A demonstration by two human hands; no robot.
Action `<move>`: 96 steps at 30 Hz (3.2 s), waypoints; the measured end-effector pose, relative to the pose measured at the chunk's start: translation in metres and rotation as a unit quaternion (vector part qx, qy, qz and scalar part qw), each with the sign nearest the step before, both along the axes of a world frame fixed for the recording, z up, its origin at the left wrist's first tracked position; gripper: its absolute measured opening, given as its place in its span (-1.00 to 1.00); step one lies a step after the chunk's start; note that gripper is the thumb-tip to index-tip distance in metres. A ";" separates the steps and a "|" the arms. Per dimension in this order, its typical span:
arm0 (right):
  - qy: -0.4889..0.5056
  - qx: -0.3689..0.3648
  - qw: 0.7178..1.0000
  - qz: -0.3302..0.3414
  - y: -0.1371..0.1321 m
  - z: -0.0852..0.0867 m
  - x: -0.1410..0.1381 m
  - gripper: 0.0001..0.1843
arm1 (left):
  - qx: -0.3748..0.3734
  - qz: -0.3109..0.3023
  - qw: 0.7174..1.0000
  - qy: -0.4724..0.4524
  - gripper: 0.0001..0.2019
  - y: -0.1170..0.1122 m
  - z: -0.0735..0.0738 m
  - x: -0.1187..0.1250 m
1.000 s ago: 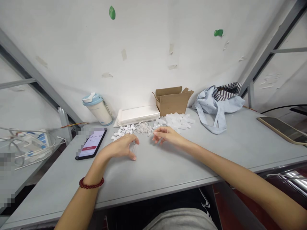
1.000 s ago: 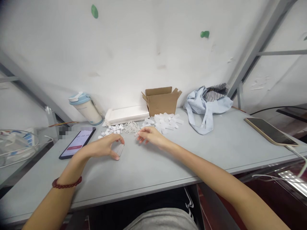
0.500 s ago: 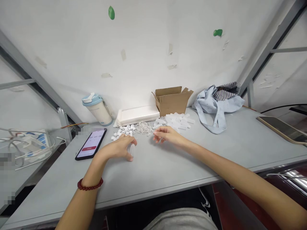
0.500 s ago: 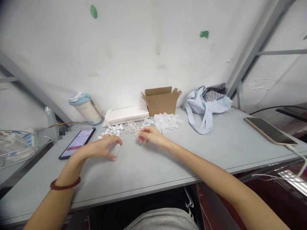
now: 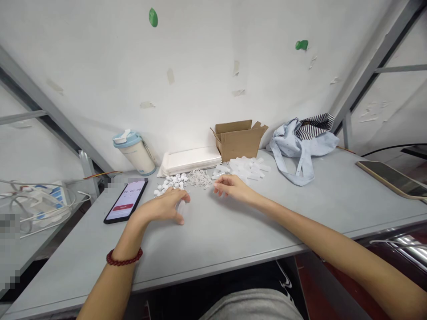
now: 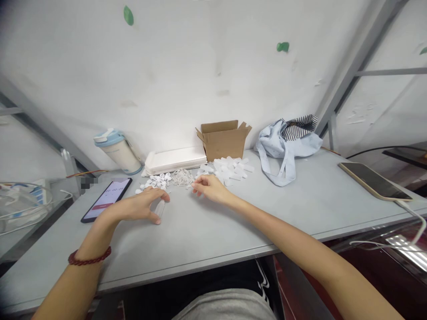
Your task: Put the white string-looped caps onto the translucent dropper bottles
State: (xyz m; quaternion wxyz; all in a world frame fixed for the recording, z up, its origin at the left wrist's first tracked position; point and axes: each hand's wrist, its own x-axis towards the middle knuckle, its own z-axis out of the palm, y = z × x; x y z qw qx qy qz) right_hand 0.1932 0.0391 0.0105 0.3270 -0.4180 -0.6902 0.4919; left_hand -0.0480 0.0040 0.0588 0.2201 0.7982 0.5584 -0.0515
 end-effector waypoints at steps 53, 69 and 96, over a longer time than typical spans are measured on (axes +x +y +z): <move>0.058 0.129 0.982 0.124 -0.012 -0.005 -0.002 -0.53 | 0.311 0.057 0.919 -0.233 -0.79 0.005 -0.034 0.047; -0.476 0.283 0.815 -0.171 0.027 0.009 0.034 -0.73 | 0.351 0.146 0.879 -0.287 -0.82 0.005 -0.026 0.041; -0.049 0.274 0.960 0.027 -0.007 -0.005 -0.001 -0.74 | 0.369 0.064 0.878 -0.299 -0.89 0.006 -0.039 0.050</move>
